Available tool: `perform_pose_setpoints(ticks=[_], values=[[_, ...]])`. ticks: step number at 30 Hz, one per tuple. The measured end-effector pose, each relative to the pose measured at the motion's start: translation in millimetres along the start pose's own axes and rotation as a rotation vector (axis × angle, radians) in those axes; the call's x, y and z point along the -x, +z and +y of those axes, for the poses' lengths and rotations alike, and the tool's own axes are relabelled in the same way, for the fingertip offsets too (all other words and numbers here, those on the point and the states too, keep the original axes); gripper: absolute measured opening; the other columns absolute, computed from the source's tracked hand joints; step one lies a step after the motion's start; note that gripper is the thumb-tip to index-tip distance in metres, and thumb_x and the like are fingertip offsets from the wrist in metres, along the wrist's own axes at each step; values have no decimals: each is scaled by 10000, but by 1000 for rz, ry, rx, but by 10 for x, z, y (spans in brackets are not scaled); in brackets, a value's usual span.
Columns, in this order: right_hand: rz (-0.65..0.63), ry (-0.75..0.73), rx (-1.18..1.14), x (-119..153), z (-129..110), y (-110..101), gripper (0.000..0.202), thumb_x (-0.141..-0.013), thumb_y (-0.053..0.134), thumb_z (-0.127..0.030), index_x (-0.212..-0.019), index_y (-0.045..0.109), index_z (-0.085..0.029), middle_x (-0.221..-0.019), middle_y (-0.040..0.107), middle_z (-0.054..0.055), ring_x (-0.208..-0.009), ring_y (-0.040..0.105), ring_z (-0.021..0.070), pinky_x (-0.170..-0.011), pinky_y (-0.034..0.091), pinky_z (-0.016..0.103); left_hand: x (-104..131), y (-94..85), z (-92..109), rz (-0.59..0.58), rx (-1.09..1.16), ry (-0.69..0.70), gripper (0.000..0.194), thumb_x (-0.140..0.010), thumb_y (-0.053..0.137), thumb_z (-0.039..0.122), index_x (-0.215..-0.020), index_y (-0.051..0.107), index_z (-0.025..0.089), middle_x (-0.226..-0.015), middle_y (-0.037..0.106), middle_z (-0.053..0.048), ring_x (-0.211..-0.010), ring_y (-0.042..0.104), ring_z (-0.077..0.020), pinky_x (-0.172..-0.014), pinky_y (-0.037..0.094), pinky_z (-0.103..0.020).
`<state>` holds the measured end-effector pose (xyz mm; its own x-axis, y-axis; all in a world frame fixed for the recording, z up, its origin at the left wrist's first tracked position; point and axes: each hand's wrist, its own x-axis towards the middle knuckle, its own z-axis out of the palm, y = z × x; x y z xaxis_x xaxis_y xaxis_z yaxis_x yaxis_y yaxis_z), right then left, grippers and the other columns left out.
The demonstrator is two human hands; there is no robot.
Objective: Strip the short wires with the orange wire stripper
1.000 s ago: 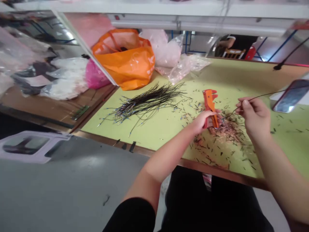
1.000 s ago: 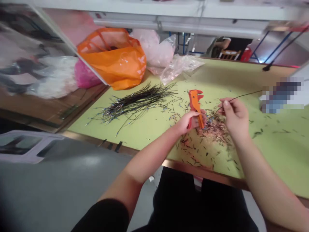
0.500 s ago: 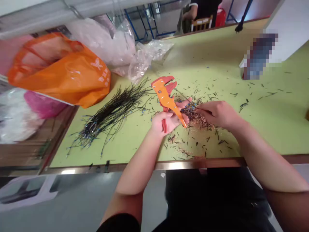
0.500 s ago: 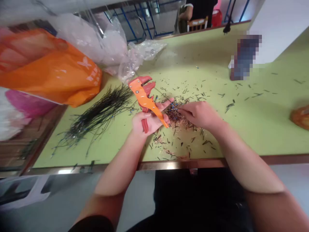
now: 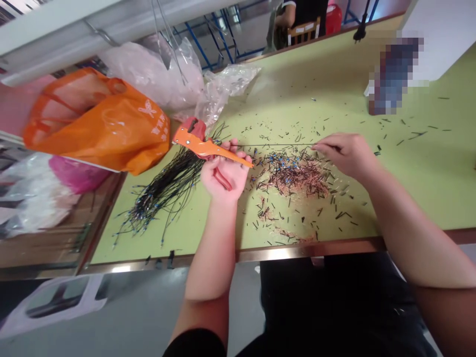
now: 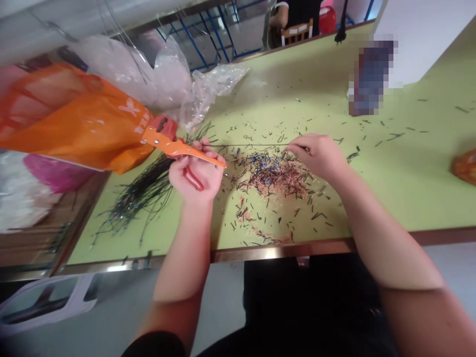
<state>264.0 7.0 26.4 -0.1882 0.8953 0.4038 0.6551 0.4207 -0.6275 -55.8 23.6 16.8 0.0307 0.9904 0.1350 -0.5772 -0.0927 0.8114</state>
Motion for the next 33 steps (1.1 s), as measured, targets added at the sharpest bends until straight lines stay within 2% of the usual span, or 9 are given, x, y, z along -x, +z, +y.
perform_pose_setpoints(ticks=[4, 10, 15, 18, 22, 25, 27, 30, 33], values=[[119, 150, -124, -24, 27, -37, 273, -1005, 676, -451, -900, 823, -246, -713, 713, 24, -624, 615, 173, -582, 456, 330, -87, -136, 11, 80, -8, 86, 259, -802, 683, 453, -967, 708, 255, -1169, 722, -66, -1028, 679, -206, -1005, 557, -356], [364, 206, -377, -86, 147, -58, 223, -957, 746, -474, -929, 781, -256, -756, 676, 15, -714, 629, 171, -691, 517, 335, -114, -153, -46, 129, -1, 52, 275, -813, 639, 432, -992, 751, 257, -1249, 744, -74, -1049, 686, -213, -1034, 566, -381], [138, 290, -874, -48, 96, -38, 309, -880, 783, -585, -990, 730, -302, -663, 537, -48, -562, 471, 133, -570, 467, 320, -83, -89, -58, 113, 36, 16, 320, -800, 636, 404, -1052, 759, 250, -1313, 730, -74, -1051, 702, -214, -1025, 579, -385], [41, 323, -957, 16, -52, -22, 342, -870, 773, -624, -1081, 743, -357, -668, 584, -59, -541, 458, 122, -536, 448, 311, -64, -60, -61, 64, 15, -27, 339, -804, 651, 424, -1080, 743, 252, -1309, 727, -91, -1075, 700, -247, -1030, 578, -426], [200, 280, -1034, 61, -183, -205, 301, -850, 791, -629, -1086, 770, -443, -937, 762, -70, -663, 585, 118, -536, 457, 285, -48, -39, -47, 32, 27, -52, 375, -787, 681, 407, -1130, 717, 260, -1354, 706, -97, -1090, 694, -258, -1031, 571, -435], [326, 202, -1135, 73, -244, -406, 258, -775, 871, -624, -980, 784, -493, -1153, 770, -138, -847, 673, 133, -533, 466, 282, -30, -16, -35, 30, 34, -62, 368, -778, 681, 392, -1121, 700, 260, -1349, 703, -91, -1059, 694, -243, -1036, 562, -423], [309, 225, -1145, 79, -284, -442, 286, -796, 841, -659, -1037, 777, -518, -1188, 772, -135, -911, 698, 159, -536, 478, 310, -2, 17, -49, 20, 21, -81, 334, -790, 660, 396, -1090, 693, 253, -1231, 730, -87, -1003, 698, -238, -1017, 568, -427], [221, 317, -1099, 81, -296, -276, 379, -899, 720, -682, -1228, 721, -496, -1201, 780, -74, -884, 703, 176, -588, 519, 344, 66, 83, -122, -72, 26, -194, 308, -791, 658, 398, -1045, 701, 230, -961, 723, -75, -867, 694, -230, -911, 602, -434], [201, 359, -1032, 76, -221, 33, 378, -943, 707, -581, -1285, 674, -424, -1205, 764, -26, -870, 701, 172, -673, 574, 349, 148, 139, -246, -265, 44, -355, 349, -752, 719, 376, -1053, 725, 201, -852, 705, -71, -767, 688, -222, -798, 621, -432]])
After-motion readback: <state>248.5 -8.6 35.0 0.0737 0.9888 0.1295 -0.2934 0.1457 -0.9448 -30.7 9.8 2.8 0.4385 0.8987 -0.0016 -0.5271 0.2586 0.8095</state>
